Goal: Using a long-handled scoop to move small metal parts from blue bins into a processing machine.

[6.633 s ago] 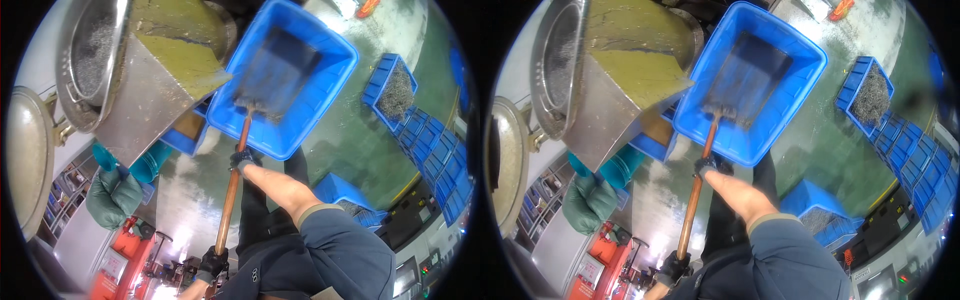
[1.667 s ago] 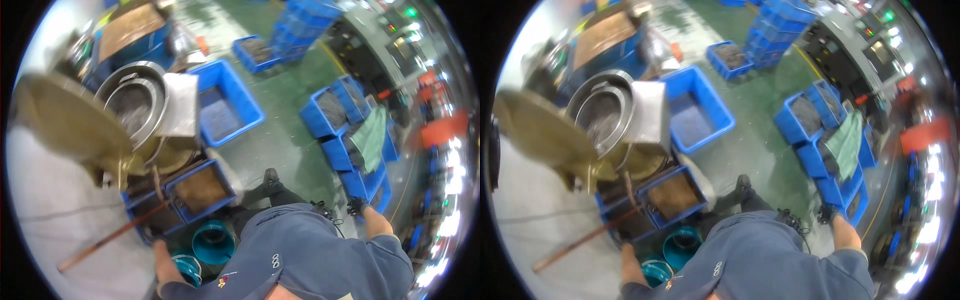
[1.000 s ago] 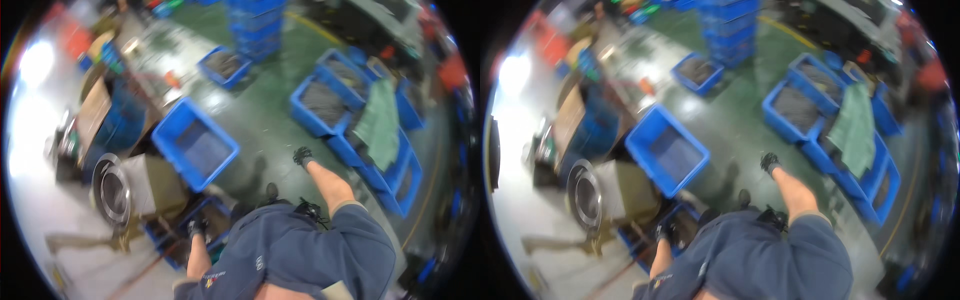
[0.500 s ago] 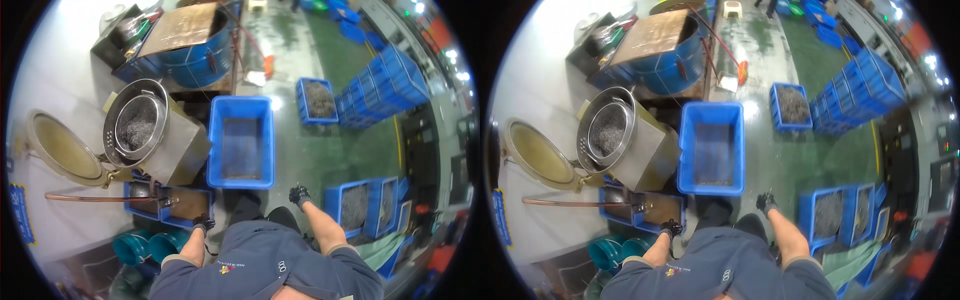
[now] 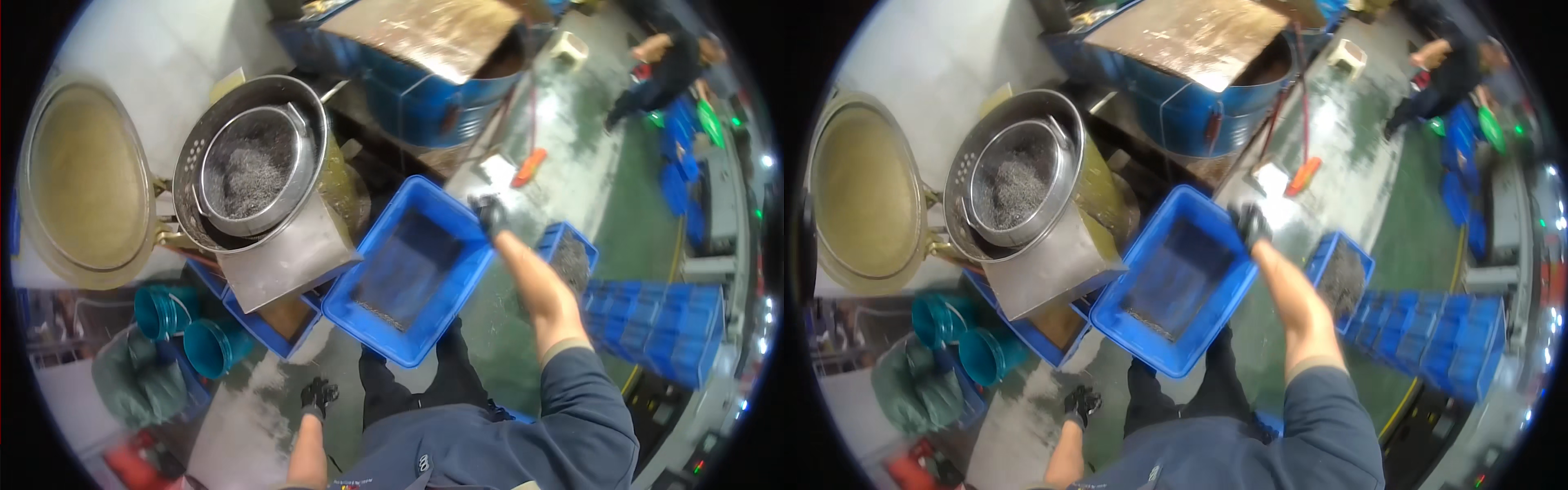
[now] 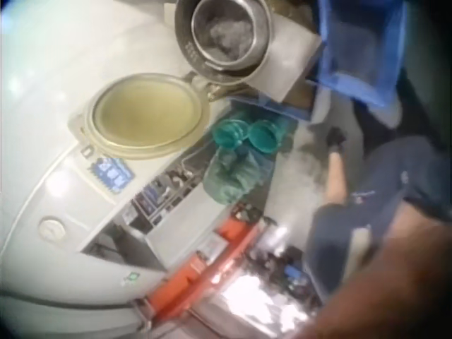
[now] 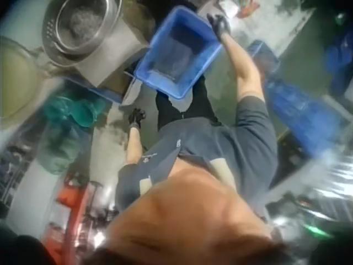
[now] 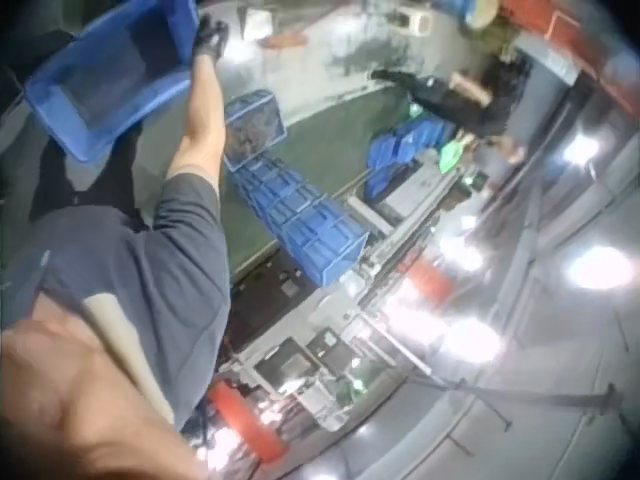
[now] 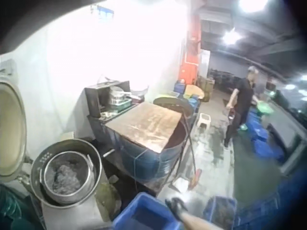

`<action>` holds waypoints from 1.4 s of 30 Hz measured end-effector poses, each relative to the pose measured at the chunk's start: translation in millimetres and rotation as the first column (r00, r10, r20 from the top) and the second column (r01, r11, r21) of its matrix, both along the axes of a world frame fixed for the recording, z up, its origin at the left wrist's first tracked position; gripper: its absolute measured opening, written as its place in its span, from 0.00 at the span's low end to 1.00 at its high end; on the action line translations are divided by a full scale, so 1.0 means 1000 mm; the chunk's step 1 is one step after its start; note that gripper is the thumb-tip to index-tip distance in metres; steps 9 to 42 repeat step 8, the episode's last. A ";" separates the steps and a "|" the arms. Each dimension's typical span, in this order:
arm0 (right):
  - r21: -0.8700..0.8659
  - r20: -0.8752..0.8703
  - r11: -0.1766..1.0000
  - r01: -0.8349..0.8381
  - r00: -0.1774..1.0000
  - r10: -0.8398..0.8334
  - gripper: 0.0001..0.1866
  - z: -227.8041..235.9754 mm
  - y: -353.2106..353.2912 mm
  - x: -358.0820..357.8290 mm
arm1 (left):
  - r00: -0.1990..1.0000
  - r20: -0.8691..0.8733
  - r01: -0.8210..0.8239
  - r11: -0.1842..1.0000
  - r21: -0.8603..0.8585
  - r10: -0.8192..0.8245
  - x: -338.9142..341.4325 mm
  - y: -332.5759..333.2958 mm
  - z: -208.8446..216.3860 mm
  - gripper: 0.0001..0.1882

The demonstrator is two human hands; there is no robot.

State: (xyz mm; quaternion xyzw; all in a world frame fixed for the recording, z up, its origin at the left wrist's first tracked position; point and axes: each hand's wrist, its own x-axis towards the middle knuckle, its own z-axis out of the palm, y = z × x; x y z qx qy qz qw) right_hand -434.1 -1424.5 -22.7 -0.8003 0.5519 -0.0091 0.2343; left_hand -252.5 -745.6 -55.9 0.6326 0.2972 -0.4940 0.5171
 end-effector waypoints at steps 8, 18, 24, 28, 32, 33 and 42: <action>0.115 -0.011 0.989 -0.091 0.996 0.093 0.37 0.079 -0.172 0.173 | 0.930 -0.089 -0.300 0.875 0.380 0.358 -0.155 -0.014 0.037 0.23; 0.115 -0.011 0.989 -0.091 0.996 0.093 0.37 0.079 -0.172 0.173 | 0.930 -0.089 -0.300 0.875 0.380 0.358 -0.155 -0.014 0.037 0.23; 0.115 -0.011 0.989 -0.091 0.996 0.093 0.37 0.079 -0.172 0.173 | 0.930 -0.089 -0.300 0.875 0.380 0.358 -0.155 -0.014 0.037 0.23; 0.115 -0.011 0.989 -0.091 0.996 0.093 0.37 0.079 -0.172 0.173 | 0.930 -0.089 -0.300 0.875 0.380 0.358 -0.155 -0.014 0.037 0.23; 0.115 -0.011 0.989 -0.091 0.996 0.093 0.37 0.079 -0.172 0.173 | 0.930 -0.089 -0.300 0.875 0.380 0.358 -0.155 -0.014 0.037 0.23; 0.115 -0.011 0.989 -0.091 0.996 0.093 0.37 0.079 -0.172 0.173 | 0.930 -0.089 -0.300 0.875 0.380 0.358 -0.155 -0.014 0.037 0.23; 0.115 -0.011 0.989 -0.091 0.996 0.093 0.37 0.079 -0.172 0.173 | 0.930 -0.089 -0.300 0.875 0.380 0.358 -0.155 -0.014 0.037 0.23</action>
